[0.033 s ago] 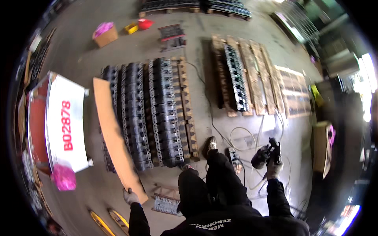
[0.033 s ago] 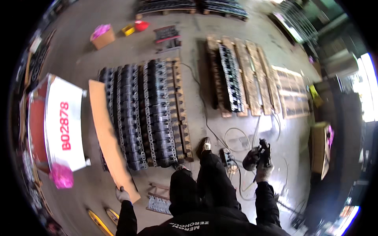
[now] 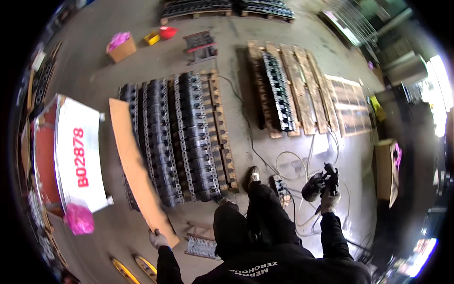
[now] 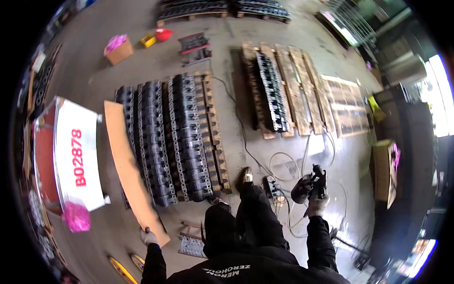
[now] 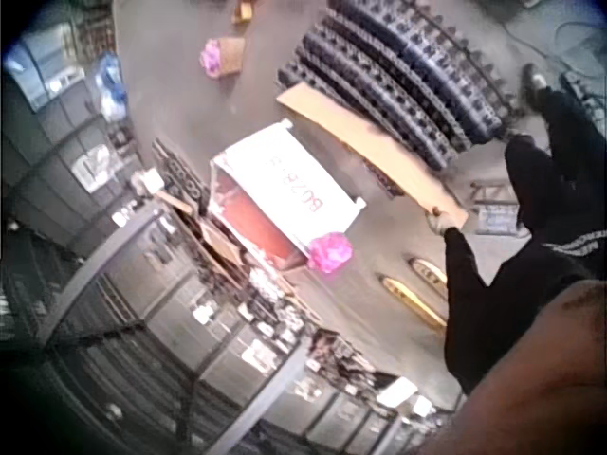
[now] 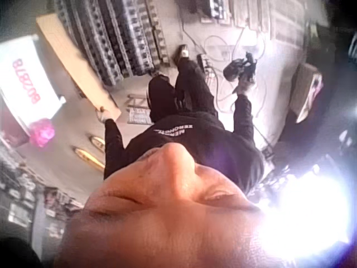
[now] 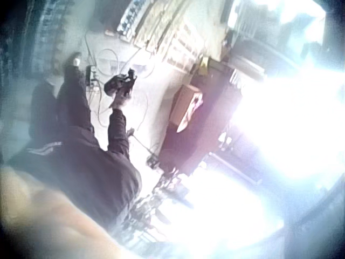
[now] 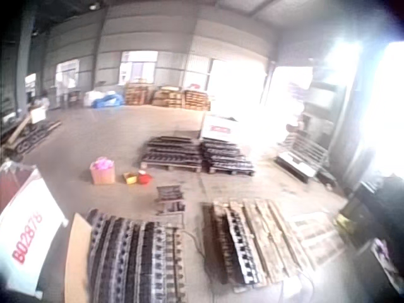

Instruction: The person assembles a stack of metal engine blocks on a wooden pallet. They then use a spray gun to apply a dark coating to the blocks, using a piece of cardboard as a shield to protect adjacent parts from overspray. The person moves between stacks of parts to repeat the painting process.

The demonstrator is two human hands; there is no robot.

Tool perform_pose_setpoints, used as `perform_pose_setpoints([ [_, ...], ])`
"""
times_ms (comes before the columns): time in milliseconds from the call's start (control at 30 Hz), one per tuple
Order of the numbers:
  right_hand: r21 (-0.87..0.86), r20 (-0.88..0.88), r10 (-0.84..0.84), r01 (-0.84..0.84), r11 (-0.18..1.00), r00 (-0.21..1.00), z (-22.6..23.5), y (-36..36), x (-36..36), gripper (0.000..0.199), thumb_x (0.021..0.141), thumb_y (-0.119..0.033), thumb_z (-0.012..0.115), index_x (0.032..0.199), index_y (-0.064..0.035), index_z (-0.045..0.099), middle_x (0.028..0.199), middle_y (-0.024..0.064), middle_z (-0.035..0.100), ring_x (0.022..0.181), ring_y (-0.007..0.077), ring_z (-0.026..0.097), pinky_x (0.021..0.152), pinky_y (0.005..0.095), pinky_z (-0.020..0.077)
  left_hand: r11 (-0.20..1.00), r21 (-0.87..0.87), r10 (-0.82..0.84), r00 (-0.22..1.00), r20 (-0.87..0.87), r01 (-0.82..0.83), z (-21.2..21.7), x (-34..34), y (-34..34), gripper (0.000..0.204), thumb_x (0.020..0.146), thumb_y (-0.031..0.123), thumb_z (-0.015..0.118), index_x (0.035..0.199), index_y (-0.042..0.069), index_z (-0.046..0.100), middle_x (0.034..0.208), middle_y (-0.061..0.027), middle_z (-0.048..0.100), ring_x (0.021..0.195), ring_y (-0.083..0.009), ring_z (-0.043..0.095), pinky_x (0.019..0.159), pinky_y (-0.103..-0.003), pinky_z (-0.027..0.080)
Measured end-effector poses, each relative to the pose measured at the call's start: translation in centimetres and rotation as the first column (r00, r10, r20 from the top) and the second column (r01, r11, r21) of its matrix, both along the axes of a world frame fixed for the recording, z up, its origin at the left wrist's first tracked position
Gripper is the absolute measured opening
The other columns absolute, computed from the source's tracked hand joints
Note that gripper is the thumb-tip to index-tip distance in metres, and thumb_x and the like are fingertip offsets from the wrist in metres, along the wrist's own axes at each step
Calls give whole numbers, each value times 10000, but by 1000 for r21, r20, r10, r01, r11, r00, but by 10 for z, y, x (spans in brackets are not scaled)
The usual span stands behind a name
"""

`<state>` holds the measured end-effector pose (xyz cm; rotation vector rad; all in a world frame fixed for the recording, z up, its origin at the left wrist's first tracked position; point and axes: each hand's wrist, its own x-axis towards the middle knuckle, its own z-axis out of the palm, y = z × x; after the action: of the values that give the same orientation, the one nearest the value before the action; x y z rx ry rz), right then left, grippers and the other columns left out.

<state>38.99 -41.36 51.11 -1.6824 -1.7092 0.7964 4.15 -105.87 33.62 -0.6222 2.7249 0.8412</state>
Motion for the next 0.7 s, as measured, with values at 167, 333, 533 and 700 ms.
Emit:
perform_pose_setpoints([
  [167,-88,-86,-402,395,915,912,44,-34,62,440,955,-442,629,944,-4,672,707,51,652,578,135,572,504,306,425,982,35,-181,981,-66,184,23,-7,-23,314,968,99,527,1267,3,541,1160,-233,656,1053,-375,635,902,-434,474],
  [333,-43,67,-572,575,817,817,46,-66,134,572,942,-518,615,1099,31,642,950,125,704,804,214,657,661,341,517,977,-39,-212,977,-25,211,59,-35,16,304,954,77,548,1241,-23,524,1130,-225,660,1032,-364,635,906,-421,476],
  [533,-158,-6,-693,684,712,721,69,-77,157,562,954,-510,610,1113,27,663,949,103,710,737,179,624,616,326,492,928,-121,-369,915,-163,353,94,-26,35,302,917,81,586,1198,-30,566,1115,-233,662,1024,-389,633,875,-458,480],
  [700,-126,2,-721,715,688,693,43,-78,243,578,963,-474,606,1162,68,634,1007,118,694,784,198,625,682,358,514,916,-247,-320,947,26,317,148,-24,129,385,954,189,575,1278,-18,553,1244,-258,628,1169,-406,591,943,-449,474],
])
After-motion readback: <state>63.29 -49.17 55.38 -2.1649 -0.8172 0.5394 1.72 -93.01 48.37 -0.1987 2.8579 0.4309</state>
